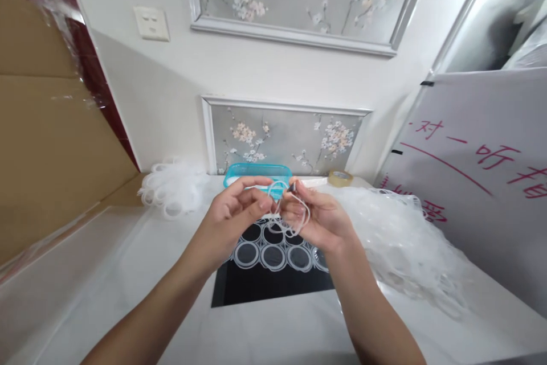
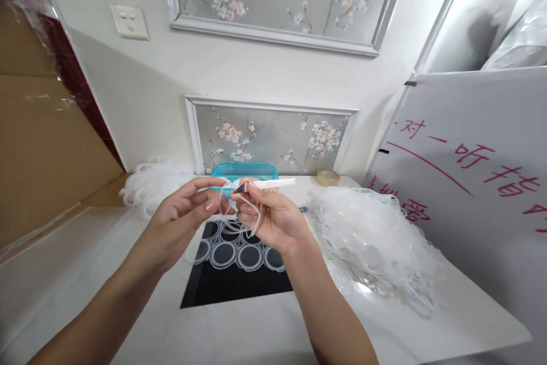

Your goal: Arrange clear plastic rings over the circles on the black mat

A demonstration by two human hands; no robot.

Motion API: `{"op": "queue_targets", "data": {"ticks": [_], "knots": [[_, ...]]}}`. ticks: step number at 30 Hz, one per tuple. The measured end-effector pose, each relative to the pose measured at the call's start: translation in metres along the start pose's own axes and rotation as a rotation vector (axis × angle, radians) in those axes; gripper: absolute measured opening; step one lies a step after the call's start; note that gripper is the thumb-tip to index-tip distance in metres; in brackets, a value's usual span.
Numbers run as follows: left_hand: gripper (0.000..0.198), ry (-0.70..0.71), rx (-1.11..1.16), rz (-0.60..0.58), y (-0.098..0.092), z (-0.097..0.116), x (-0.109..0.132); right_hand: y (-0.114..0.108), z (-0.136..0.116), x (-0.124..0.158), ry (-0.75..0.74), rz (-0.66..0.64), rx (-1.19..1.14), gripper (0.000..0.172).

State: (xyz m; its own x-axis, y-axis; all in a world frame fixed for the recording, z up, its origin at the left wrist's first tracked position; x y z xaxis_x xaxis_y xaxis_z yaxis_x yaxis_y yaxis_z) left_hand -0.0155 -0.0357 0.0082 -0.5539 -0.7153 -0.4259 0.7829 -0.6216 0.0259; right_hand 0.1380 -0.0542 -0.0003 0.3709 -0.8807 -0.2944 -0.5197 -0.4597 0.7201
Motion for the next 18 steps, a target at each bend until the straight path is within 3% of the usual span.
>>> {"op": "queue_targets", "data": {"ticks": [5, 11, 14, 18], "knots": [[0.017, 0.018, 0.054, 0.046, 0.005, -0.001, 0.001, -0.003, 0.002, 0.000, 0.054, 0.018, -0.048, 0.004], [0.025, -0.067, -0.031, 0.060, 0.001, -0.010, -0.004, -0.003, 0.002, 0.000, 0.050, 0.054, -0.137, 0.002], [0.026, -0.123, -0.044, -0.062, 0.001, -0.015, -0.008, -0.002, 0.002, 0.001, 0.064, 0.054, -0.166, 0.003], [0.018, -0.284, 0.257, -0.210, 0.000, -0.030, -0.015, -0.002, 0.001, 0.001, 0.047, 0.072, -0.151, 0.003]]}}
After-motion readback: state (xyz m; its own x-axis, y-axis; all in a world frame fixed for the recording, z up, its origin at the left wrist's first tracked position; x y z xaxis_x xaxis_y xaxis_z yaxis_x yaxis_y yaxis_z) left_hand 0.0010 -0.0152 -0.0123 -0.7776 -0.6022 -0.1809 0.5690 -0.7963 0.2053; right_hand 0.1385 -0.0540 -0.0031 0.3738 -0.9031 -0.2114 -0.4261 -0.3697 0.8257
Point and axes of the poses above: each hand's wrist, its own x-axis away from the middle knuckle, its own y-axis out of the palm, z = x × y, the point moved 2 cm from there along -x, towards the middle knuckle, and after that the axes turned 2 degrees about -z, right-handed, at the moved point
